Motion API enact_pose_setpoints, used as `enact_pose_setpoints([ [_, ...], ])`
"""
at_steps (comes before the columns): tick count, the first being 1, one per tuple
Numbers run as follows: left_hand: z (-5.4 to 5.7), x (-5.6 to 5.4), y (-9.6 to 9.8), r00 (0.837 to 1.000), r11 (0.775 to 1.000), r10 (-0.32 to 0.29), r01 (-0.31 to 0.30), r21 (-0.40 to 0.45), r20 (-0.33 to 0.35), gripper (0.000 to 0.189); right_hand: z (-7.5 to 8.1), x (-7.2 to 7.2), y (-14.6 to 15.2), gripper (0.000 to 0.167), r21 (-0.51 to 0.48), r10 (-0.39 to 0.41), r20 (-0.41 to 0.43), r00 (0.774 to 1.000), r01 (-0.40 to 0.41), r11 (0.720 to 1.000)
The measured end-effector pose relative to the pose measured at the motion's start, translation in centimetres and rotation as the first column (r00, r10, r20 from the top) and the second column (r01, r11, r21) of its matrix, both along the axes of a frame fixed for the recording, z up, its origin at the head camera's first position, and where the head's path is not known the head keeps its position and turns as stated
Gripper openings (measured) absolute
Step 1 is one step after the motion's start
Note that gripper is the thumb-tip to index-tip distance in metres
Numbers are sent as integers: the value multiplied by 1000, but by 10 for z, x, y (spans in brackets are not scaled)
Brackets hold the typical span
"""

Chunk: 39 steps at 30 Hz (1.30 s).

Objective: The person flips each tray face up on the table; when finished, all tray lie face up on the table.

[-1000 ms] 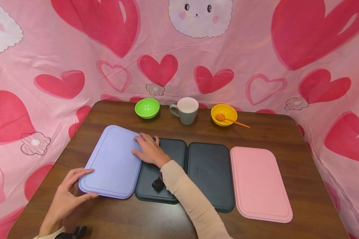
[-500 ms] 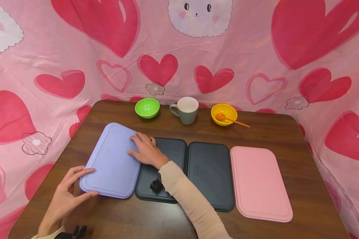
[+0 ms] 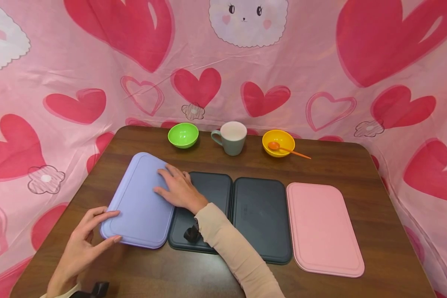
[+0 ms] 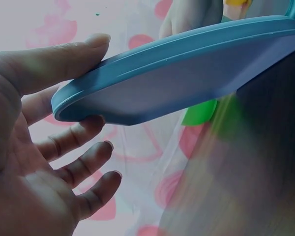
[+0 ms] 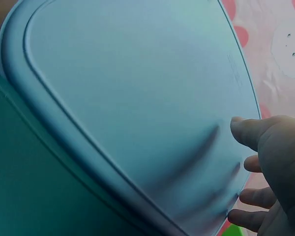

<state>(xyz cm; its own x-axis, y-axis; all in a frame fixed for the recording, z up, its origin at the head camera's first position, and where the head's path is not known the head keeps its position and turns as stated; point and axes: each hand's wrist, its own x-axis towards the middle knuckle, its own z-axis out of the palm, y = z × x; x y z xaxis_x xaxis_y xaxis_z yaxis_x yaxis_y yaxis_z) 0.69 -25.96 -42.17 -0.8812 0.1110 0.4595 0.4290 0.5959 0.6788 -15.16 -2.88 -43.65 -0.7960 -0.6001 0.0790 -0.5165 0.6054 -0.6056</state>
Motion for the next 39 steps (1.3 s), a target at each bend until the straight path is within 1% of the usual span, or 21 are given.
enact_pose_setpoints([
  [4, 2, 0, 3, 1000, 1000, -3, 3, -5, -11, 65, 3, 3, -2, 59, 2, -8, -1, 1000, 8, 1000],
  [8, 4, 1, 5, 1000, 1000, -20, 20, 3, -24, 65, 5, 6, -3, 59, -6, -11, 0, 1000, 11, 1000],
  [14, 7, 2, 9, 1000, 1000, -28, 28, -4, -11, 64, 10, 10, -3, 60, -45, -10, 7, 1000, 10, 999],
  [18, 8, 1, 12, 999, 999, -39, 39, -5, -11, 64, 14, 12, -3, 59, -66, -4, -15, 1000, 3, 998],
  [22, 9, 0, 14, 998, 998, -59, 59, 6, -28, 64, 17, 14, -2, 59, -83, -1, -34, 999, -2, 997],
  [25, 10, 0, 16, 997, 998, -69, 69, 8, -33, 63, 20, 15, -1, 60, -98, 3, -34, 999, -6, 995],
  [32, 14, 1, 21, 997, 997, -74, 74, -12, -14, 63, 24, 19, 3, 60, -128, 1, -34, 999, -6, 992],
  [39, 18, 2, 26, 996, 995, -87, 86, -41, -23, 63, 27, 23, 8, 61, -152, 0, -17, 1000, -3, 988],
])
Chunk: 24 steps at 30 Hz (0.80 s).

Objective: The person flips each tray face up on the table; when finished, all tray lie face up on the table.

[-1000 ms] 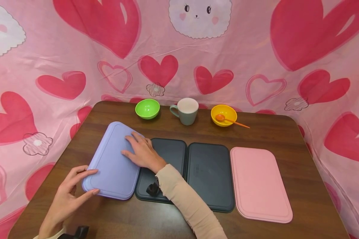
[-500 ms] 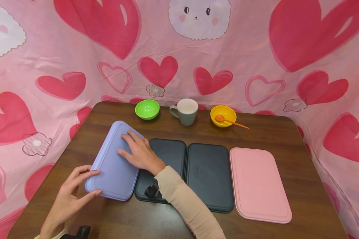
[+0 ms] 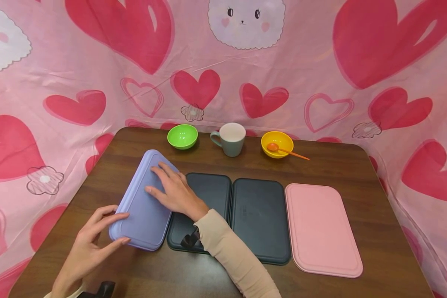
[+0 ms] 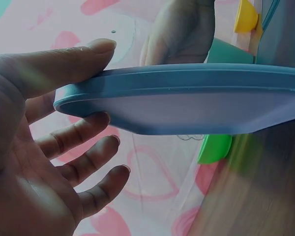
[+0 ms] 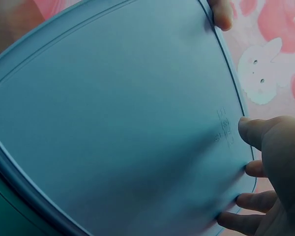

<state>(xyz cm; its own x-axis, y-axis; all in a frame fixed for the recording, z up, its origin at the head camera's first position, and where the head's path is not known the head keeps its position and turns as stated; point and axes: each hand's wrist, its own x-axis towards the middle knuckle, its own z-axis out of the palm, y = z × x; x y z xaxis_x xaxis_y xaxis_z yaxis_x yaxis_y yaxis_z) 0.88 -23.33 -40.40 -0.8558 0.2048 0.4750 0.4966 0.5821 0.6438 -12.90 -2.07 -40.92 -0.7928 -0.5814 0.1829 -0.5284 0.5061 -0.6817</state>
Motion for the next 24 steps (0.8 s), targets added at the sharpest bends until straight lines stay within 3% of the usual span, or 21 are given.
enact_pose_setpoints([
  [15, 6, -3, 13, 999, 999, -34, 34, -30, 1, 64, 9, 7, 15, 64, -92, 11, 61, 998, -6, 996],
  [24, 7, -7, 23, 994, 994, -105, 105, 9, -16, 63, 10, 11, 24, 62, -140, 24, 70, 997, -14, 990],
])
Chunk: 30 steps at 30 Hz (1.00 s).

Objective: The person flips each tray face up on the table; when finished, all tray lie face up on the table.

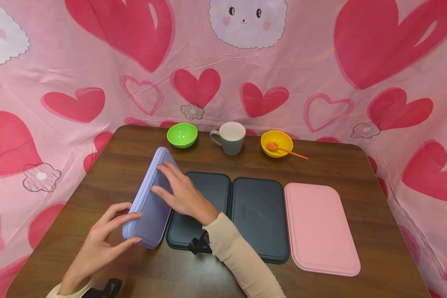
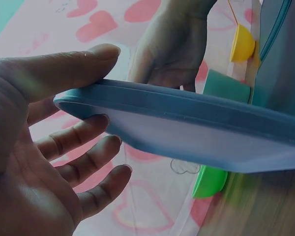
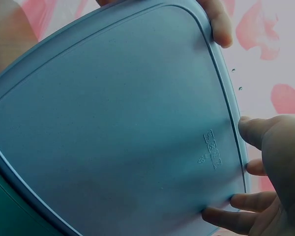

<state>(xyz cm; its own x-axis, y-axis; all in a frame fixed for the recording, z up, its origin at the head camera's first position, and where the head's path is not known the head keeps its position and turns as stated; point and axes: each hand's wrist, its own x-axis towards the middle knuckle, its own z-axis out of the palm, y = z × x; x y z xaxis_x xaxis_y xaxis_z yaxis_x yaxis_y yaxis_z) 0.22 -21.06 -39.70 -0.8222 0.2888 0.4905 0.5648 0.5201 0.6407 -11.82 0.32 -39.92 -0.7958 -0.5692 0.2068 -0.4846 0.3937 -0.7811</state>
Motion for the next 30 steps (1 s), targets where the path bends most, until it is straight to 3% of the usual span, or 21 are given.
enact_pose_setpoints([
  [17, -1, -4, 17, 995, 995, -96, 96, 15, -14, 65, 2, 9, 17, 55, -35, -24, 0, 1000, 24, 999],
  [30, -9, -10, 40, 981, 986, -167, 164, -36, -94, 51, -2, 16, 28, 51, -61, -15, 30, 999, 17, 998],
])
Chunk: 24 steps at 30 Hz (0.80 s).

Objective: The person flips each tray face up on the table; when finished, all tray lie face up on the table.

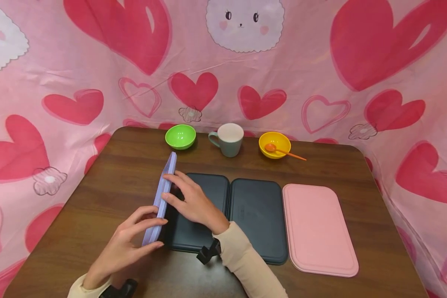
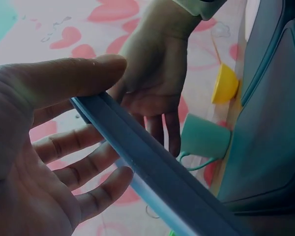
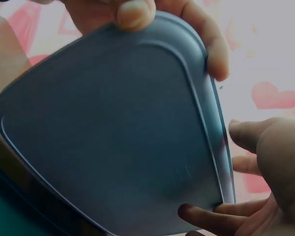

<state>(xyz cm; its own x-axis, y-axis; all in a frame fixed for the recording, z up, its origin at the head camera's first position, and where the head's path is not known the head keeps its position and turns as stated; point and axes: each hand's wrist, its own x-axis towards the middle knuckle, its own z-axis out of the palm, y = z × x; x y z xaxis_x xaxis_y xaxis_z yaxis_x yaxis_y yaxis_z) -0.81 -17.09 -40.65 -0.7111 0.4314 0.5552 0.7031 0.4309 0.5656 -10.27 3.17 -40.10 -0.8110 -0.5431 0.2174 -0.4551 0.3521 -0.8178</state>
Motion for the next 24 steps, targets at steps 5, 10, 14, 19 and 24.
enact_pose_setpoints([
  [5, -3, -4, 8, 998, 999, -41, 41, 10, -47, 37, -1, 3, 2, 50, -21, -14, 29, 999, 14, 1000],
  [10, -5, -8, 15, 995, 998, -66, 64, -23, -77, 35, -1, 5, 3, 47, -60, -59, 62, 996, 63, 996],
  [14, -7, -10, 20, 992, 995, -66, 58, -78, -106, 33, -1, 6, 4, 46, -59, -102, 88, 991, 108, 992],
  [19, -7, -10, 24, 993, 990, -49, 34, -134, -109, 59, -1, 6, 4, 45, -36, -146, 146, 978, 153, 988],
  [24, -8, -10, 27, 992, 982, -36, 12, -188, -124, 58, -4, 7, 5, 42, -35, -195, 204, 959, 206, 978],
])
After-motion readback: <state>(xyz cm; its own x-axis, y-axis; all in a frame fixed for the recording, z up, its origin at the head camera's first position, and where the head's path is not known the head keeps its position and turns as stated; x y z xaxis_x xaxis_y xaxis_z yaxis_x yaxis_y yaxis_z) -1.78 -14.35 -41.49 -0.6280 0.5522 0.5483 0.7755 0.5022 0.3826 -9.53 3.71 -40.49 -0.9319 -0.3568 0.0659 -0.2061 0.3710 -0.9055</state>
